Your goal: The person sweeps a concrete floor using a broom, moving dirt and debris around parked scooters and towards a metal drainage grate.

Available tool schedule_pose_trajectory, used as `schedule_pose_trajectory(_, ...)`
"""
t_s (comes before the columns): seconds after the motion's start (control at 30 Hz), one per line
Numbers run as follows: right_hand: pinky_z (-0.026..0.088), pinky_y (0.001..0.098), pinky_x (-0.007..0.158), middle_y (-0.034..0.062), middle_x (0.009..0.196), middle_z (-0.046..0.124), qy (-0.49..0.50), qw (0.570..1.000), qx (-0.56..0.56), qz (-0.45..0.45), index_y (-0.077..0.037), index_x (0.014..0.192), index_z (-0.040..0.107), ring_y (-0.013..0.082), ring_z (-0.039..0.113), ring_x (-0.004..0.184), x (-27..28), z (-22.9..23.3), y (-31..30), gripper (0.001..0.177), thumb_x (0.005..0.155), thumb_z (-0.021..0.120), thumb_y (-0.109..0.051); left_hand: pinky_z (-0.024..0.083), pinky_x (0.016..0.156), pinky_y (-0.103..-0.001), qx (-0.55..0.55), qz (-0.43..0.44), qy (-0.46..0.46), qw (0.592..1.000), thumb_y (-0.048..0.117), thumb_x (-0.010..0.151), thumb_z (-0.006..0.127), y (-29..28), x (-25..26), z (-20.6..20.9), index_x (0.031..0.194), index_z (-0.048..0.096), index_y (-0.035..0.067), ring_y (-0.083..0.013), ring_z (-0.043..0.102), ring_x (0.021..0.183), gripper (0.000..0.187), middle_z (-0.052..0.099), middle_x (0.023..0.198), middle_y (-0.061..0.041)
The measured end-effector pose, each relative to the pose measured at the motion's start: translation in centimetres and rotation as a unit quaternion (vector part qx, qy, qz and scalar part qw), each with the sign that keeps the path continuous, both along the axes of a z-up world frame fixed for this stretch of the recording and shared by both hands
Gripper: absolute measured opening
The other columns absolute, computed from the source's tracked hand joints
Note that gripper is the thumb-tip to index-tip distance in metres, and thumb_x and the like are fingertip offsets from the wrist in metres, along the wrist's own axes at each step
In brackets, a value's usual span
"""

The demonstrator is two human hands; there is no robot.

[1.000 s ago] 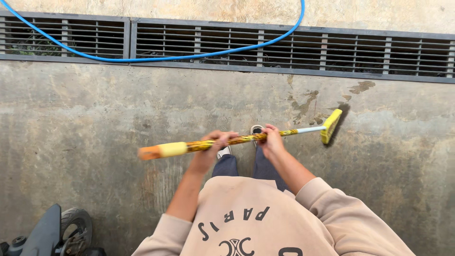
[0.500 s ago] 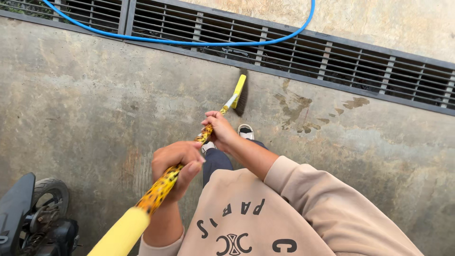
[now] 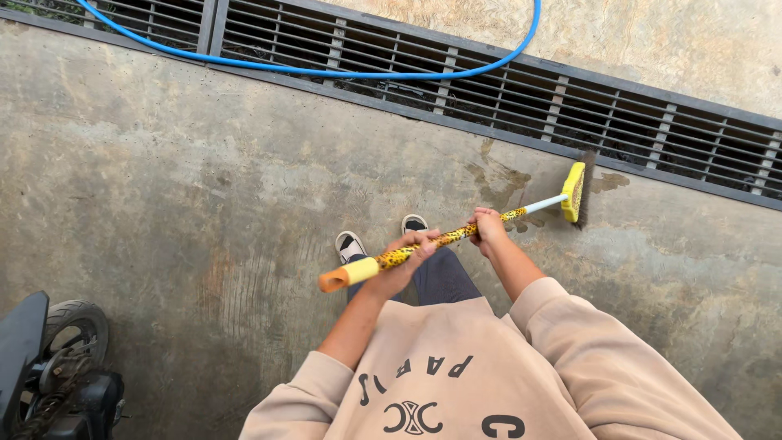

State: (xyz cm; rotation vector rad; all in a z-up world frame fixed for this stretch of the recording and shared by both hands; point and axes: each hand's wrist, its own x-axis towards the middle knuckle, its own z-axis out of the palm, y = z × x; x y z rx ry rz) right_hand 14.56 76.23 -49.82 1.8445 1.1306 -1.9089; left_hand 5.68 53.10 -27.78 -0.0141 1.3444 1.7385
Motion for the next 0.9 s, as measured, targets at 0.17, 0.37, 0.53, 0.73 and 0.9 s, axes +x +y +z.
schedule_pose_trajectory(0.17, 0.035, 0.0291, 0.042, 0.0036, 0.083, 0.059, 0.086, 0.992, -0.068, 0.060, -0.019, 0.118, 0.056, 0.0149, 0.047, 0.056, -4.4, 0.1, -5.2, 0.021, 0.097, 0.053, -0.020, 0.046, 0.109, -0.038, -0.030, 0.024, 0.177, 0.983, 0.022, 0.100, 0.066, -2.1, -1.9, 6.1, 0.091, 0.070, 0.004, -0.0198, 0.065, 0.124, 0.021, 0.071, 0.098, -0.006)
schedule_pose_trajectory(0.37, 0.052, 0.0320, 0.055, 0.0025, 0.089, 0.061, 0.244, 0.935, -0.246, 0.073, -0.016, 0.123, 0.053, 0.0173, 0.062, 0.069, -15.0, 14.4, -19.6, 0.028, 0.095, 0.055, -0.011, 0.060, 0.103, -0.048, -0.102, 0.044, 0.471, 0.875, 0.039, 0.101, 0.067, -7.5, -6.3, 19.7, 0.070, 0.055, 0.007, -0.0191, 0.075, 0.076, 0.046, 0.062, 0.067, -0.001)
schedule_pose_trajectory(0.53, 0.048, 0.0339, 0.053, -0.0016, 0.086, 0.058, 0.245, 0.922, -0.291, 0.076, -0.020, 0.121, 0.046, 0.0162, 0.063, 0.071, -13.6, 26.1, -21.5, 0.033, 0.094, 0.064, -0.017, 0.066, 0.091, -0.046, -0.080, 0.075, 0.506, 0.856, 0.051, 0.097, 0.066, -12.4, -4.9, 25.6, 0.064, 0.050, 0.013, -0.0151, 0.075, 0.068, 0.053, 0.057, 0.060, 0.002)
schedule_pose_trajectory(0.73, 0.039, 0.0277, 0.049, -0.0011, 0.084, 0.056, 0.147, 0.973, -0.159, 0.076, -0.023, 0.124, 0.049, 0.0113, 0.056, 0.069, -11.4, 14.6, -17.2, 0.038, 0.091, 0.067, -0.019, 0.049, 0.113, -0.047, 0.007, 0.134, 0.230, 0.964, 0.033, 0.106, 0.060, -15.6, -7.3, 14.1, 0.078, 0.059, 0.005, -0.0245, 0.072, 0.109, 0.039, 0.068, 0.086, -0.006)
schedule_pose_trajectory(0.9, 0.030, 0.0287, 0.040, 0.0063, 0.081, 0.060, 0.012, 0.988, -0.063, 0.137, -0.019, 0.124, 0.047, 0.0190, 0.055, 0.054, -12.6, 0.8, -16.9, 0.037, 0.090, 0.056, -0.006, 0.048, 0.106, -0.040, -0.028, 0.172, 0.104, 0.979, 0.026, 0.104, 0.057, -14.3, -7.2, 4.7, 0.086, 0.060, 0.006, -0.0202, 0.067, 0.119, 0.027, 0.067, 0.093, -0.002)
